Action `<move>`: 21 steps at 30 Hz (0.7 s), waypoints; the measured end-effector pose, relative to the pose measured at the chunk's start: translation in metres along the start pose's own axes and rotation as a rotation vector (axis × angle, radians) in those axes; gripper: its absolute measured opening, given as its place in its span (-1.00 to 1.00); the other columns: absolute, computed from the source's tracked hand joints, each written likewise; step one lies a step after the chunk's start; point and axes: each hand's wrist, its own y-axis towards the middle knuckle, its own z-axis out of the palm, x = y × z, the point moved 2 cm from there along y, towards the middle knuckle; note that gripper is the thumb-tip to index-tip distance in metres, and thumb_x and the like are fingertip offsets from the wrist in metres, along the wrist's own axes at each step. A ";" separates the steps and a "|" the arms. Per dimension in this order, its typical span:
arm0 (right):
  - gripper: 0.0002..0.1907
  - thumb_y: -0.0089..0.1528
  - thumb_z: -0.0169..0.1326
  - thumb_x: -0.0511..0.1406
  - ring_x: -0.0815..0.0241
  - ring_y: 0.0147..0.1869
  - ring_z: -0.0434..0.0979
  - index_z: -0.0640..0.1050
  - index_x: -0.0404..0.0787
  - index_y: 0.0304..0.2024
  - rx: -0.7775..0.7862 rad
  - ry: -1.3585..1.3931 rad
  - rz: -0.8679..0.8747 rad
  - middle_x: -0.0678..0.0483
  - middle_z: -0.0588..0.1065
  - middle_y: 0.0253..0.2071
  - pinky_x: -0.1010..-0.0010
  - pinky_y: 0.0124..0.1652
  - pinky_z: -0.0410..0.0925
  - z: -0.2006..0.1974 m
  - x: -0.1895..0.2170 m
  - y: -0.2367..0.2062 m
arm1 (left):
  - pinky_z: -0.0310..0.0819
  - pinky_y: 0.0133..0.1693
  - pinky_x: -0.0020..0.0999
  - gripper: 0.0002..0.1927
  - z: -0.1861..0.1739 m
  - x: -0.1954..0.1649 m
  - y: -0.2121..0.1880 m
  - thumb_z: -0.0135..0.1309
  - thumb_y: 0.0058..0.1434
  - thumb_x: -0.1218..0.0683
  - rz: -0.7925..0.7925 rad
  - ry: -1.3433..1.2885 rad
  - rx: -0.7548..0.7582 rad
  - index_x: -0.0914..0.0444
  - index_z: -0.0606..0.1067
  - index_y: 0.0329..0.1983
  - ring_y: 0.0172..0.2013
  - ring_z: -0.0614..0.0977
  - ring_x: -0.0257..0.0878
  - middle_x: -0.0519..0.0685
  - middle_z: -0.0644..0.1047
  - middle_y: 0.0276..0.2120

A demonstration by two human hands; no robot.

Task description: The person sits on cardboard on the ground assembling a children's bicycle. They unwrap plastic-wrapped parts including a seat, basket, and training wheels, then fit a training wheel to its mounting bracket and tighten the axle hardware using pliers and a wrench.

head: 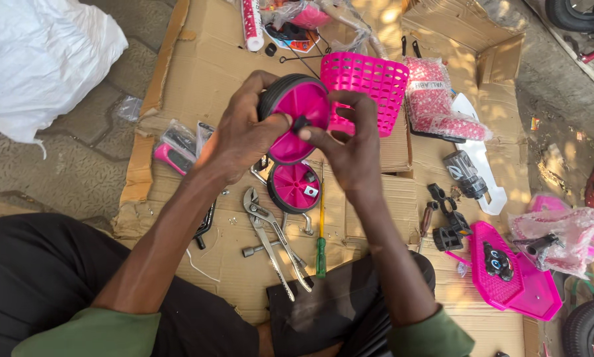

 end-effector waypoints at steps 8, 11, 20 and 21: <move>-0.63 0.28 0.30 -0.29 0.32 -0.12 0.58 0.56 -0.24 0.10 -0.077 0.172 0.025 0.09 0.58 -0.10 0.45 -0.16 0.48 0.013 0.015 -0.018 | 0.58 -0.11 -0.38 -0.60 -0.008 -0.005 0.004 0.08 0.18 0.22 -0.002 -0.216 0.005 0.32 0.36 0.10 -0.16 0.58 -0.29 0.04 0.54 -0.13; -0.66 0.30 0.23 -0.31 0.32 -0.18 0.53 0.56 -0.25 0.11 -0.173 0.468 0.207 0.07 0.58 -0.15 0.46 -0.22 0.42 0.008 0.003 -0.031 | 0.65 -0.04 -0.37 -0.62 -0.021 -0.003 0.010 0.15 0.19 0.21 -0.066 -0.217 -0.141 0.29 0.39 0.08 -0.12 0.65 -0.29 0.02 0.58 -0.10; -0.76 0.34 0.18 -0.35 0.21 -0.07 0.56 0.55 -0.23 0.05 -0.364 0.957 0.718 0.06 0.55 -0.13 0.36 -0.05 0.48 0.022 -0.045 -0.122 | 0.71 -0.07 -0.22 -0.85 -0.069 0.008 0.006 0.20 0.17 0.25 -0.203 -0.332 -0.256 0.28 0.54 -0.19 -0.22 0.71 -0.23 0.04 0.63 -0.22; -0.77 0.35 0.17 -0.34 0.19 -0.06 0.56 0.54 -0.22 0.06 -0.365 1.010 0.731 0.05 0.55 -0.12 0.34 -0.05 0.48 0.028 -0.048 -0.131 | 0.70 -0.10 -0.25 -0.87 -0.069 0.012 0.002 0.21 0.16 0.23 -0.249 -0.213 -0.227 0.27 0.54 -0.23 -0.23 0.72 -0.26 0.00 0.63 -0.24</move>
